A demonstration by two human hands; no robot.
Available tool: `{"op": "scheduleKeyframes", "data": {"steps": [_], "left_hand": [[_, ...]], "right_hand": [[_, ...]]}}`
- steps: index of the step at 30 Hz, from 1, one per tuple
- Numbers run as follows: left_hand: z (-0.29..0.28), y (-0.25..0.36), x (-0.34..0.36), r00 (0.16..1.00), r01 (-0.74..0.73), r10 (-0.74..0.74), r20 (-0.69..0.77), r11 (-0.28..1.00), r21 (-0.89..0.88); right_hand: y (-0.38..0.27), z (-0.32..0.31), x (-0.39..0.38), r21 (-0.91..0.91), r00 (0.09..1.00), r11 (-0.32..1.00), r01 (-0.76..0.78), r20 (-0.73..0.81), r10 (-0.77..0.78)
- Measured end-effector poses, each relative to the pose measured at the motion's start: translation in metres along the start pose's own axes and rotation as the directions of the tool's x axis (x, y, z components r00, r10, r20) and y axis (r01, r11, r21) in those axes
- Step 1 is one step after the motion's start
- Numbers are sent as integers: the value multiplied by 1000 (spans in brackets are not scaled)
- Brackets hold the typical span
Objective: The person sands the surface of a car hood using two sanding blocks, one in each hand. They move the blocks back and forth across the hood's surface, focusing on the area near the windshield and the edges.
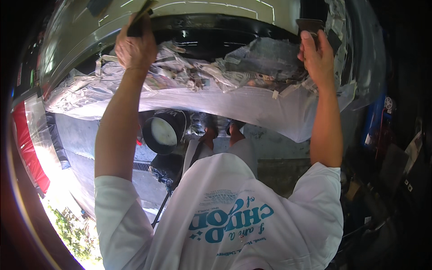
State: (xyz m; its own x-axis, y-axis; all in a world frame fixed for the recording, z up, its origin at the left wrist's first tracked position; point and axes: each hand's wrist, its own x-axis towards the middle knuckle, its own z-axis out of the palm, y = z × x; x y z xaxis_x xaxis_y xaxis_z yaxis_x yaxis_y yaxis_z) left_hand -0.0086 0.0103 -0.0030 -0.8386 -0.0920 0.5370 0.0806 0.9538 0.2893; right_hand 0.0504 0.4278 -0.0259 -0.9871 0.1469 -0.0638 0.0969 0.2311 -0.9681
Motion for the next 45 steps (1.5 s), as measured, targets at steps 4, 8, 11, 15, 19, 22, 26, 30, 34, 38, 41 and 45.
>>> {"op": "scheduleKeyframes", "data": {"steps": [4,8,11,15,19,22,26,30,34,38,41,45], "left_hand": [[5,-3,1,1000,10,-10,3,1000,-5],[5,-8,0,999,27,-28,-18,998,-60],[0,-4,1,997,76,-75,23,996,-40],[18,-37,5,995,-72,65,-79,994,-78],[16,-24,2,998,12,-18,-53,994,-107],[12,-19,1,998,51,-54,-31,995,-91],[10,-14,0,995,93,-96,-34,992,-84],[10,-15,2,998,65,-65,15,998,0],[8,-20,3,999,55,-54,8,997,-57],[9,-14,0,999,29,-33,-34,993,-113],[10,-14,0,998,5,-14,-57,987,-158],[10,-48,2,998,-16,21,63,997,-77]], "right_hand": [[15,-9,14,-370,993,923,103,96,-73],[-26,12,16,-569,996,818,90,49,-75],[-30,20,17,-679,992,726,109,23,-127],[-33,28,12,-769,983,624,137,27,-181],[-28,30,15,-835,986,538,112,25,-166],[-35,34,13,-834,988,545,84,-1,-155],[-37,34,14,-840,992,539,65,-2,-124],[-45,43,26,-781,996,618,86,44,-82],[-33,39,38,-814,990,564,135,95,-100],[-2,22,38,-712,978,671,208,132,-163],[1,16,39,-669,969,701,246,148,-199],[5,11,42,-656,963,705,269,171,-209]]}}
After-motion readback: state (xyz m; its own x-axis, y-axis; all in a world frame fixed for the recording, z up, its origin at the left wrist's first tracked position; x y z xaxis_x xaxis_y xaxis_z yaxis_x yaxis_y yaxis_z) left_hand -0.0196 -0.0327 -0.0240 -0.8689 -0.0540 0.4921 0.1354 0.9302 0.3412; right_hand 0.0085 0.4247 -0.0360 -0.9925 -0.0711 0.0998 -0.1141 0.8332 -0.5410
